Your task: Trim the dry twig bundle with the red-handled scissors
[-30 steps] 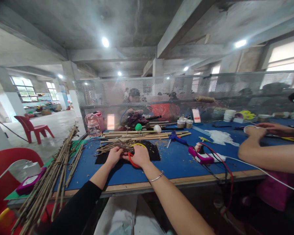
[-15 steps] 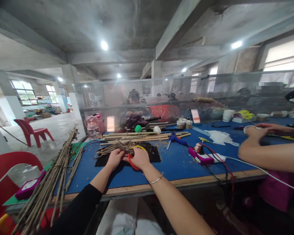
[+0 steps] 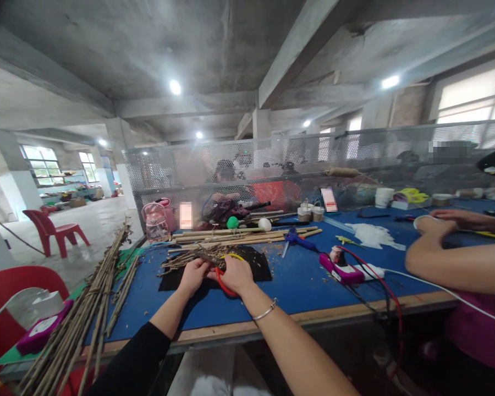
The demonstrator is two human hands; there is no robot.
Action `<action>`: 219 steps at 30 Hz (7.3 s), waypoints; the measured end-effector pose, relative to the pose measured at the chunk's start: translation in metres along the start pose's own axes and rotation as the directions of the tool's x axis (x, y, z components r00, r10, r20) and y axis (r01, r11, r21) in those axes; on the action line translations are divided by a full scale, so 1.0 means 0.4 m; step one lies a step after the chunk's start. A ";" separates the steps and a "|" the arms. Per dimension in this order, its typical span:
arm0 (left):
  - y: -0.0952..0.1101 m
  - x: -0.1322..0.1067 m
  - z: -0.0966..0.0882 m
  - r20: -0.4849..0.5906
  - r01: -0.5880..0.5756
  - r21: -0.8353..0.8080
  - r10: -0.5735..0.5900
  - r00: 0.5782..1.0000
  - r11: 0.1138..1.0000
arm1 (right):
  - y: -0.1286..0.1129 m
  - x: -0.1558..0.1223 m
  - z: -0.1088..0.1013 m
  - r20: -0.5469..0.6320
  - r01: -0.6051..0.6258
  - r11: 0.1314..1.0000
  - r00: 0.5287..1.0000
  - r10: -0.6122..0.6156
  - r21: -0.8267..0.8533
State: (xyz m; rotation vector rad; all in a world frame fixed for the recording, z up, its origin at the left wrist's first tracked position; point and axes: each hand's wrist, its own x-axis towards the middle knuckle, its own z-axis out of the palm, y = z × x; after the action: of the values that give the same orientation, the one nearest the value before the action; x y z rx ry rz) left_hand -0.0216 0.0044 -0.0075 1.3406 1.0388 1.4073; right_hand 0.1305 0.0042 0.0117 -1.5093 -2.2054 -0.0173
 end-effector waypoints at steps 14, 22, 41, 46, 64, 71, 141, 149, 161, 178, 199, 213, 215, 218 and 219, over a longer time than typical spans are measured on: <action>0.008 0.001 0.001 -0.075 0.069 -0.083 -0.075 0.994 0.994 | -0.009 -0.008 -0.015 -0.003 -0.051 0.998 0.999 0.051 -0.025; 0.016 -0.006 0.003 -0.115 0.084 -0.010 -0.085 0.990 0.996 | -0.009 -0.006 -0.014 -0.075 0.040 0.998 0.996 -0.043 -0.044; 0.031 -0.015 0.005 -0.058 0.046 -0.030 -0.047 0.997 0.999 | -0.007 -0.005 -0.015 -0.058 0.006 1.000 0.998 -0.006 -0.005; 0.042 -0.019 0.008 -0.103 0.053 -0.003 -0.053 0.993 0.999 | -0.010 -0.005 -0.020 -0.045 0.012 1.000 0.999 -0.013 -0.020; 0.017 0.000 0.002 -0.099 0.095 -0.130 -0.109 0.989 0.987 | -0.009 -0.003 -0.012 0.078 -0.071 0.997 0.994 0.071 -0.002; 0.026 -0.006 0.005 -0.117 0.106 -0.152 -0.125 0.985 0.983 | -0.008 -0.006 -0.013 0.055 -0.079 0.997 0.995 0.080 -0.010; 0.014 0.012 0.009 -0.009 0.142 -0.379 -0.157 0.988 0.915 | -0.013 -0.007 -0.018 -0.073 -0.075 0.997 0.994 0.077 0.019; 0.033 0.032 0.024 -0.072 0.134 -0.268 -0.158 0.985 0.954 | -0.007 0.003 -0.014 -0.122 -0.046 0.999 0.992 0.043 -0.022; 0.020 0.002 0.010 -0.023 0.138 -0.342 -0.155 0.988 0.930 | -0.007 -0.003 -0.011 -0.144 0.030 0.999 0.989 -0.034 -0.026; 0.026 -0.003 0.019 -0.084 0.110 -0.282 -0.139 0.987 0.953 | -0.017 -0.012 -0.025 -0.020 -0.087 0.996 0.996 0.087 0.015; 0.008 0.004 0.007 -0.111 0.135 -0.269 -0.170 0.979 0.954 | 0.003 -0.004 -0.003 0.042 -0.099 0.995 0.994 0.100 -0.023; 0.015 0.001 0.009 -0.112 0.154 -0.264 -0.189 0.975 0.952 | -0.001 -0.005 -0.005 0.072 -0.114 0.993 0.991 0.113 0.008; 0.014 0.002 0.009 -0.112 0.155 -0.267 -0.190 0.975 0.951 | -0.002 -0.006 -0.008 0.082 -0.116 0.993 0.990 0.115 0.005; 0.010 0.005 0.007 -0.114 0.164 -0.279 -0.202 0.973 0.946 | -0.004 -0.008 -0.012 0.083 -0.118 0.993 0.990 0.118 0.001; 0.009 0.006 0.006 -0.115 0.169 -0.283 -0.209 0.971 0.944 | -0.005 -0.008 -0.013 0.087 -0.121 0.993 0.989 0.121 0.000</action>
State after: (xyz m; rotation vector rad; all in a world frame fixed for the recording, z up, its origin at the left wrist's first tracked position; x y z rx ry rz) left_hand -0.0192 0.0060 -0.0033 0.9267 0.9970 1.4557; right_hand 0.1317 -0.0009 0.0156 -1.6675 -2.1742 0.0942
